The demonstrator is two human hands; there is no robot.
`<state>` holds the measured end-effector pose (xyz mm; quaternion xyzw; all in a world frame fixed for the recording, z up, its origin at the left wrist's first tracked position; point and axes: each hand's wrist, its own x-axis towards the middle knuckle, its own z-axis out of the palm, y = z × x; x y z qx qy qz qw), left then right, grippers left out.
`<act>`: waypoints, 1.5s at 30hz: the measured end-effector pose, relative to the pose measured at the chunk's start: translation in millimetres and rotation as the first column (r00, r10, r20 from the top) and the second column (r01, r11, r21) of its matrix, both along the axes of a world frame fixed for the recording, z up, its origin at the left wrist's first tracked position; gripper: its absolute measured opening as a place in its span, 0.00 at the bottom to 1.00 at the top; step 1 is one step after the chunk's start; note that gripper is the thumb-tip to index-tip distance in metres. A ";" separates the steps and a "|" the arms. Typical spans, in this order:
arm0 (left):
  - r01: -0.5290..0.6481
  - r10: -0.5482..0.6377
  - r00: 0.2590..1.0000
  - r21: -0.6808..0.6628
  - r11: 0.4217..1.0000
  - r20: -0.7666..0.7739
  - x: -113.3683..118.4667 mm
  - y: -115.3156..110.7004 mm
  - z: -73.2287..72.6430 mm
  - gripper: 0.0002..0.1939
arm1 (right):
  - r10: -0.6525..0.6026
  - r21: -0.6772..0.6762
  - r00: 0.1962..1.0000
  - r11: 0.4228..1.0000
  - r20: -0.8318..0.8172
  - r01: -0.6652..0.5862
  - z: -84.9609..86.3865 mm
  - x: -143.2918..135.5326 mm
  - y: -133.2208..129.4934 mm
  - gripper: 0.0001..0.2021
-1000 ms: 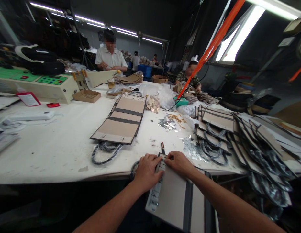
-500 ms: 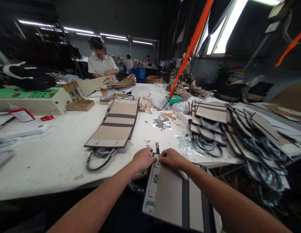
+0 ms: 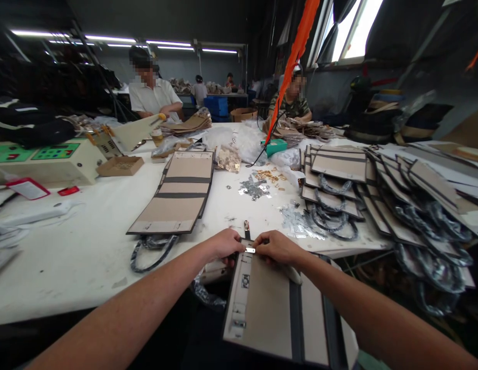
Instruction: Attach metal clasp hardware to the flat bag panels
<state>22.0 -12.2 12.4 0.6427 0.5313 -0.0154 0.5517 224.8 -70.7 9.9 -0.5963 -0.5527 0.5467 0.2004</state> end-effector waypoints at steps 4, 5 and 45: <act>-0.037 0.038 0.999 -0.023 0.999 0.039 -1.8 0.4 -2.3 0.06 | 0.003 0.011 0.999 1.000 0.034 -0.004 1.5 1.7 0.1 0.06; -0.041 0.042 0.998 -0.028 0.999 0.046 -1.9 0.6 -2.7 0.06 | 0.011 0.009 1.000 1.000 0.026 -0.011 1.2 2.0 0.6 0.06; -0.027 0.031 0.984 -0.026 0.999 0.174 -5.4 -6.9 -13.6 0.04 | -0.201 -0.109 0.974 0.976 -0.108 0.190 -4.7 -4.9 -21.4 0.08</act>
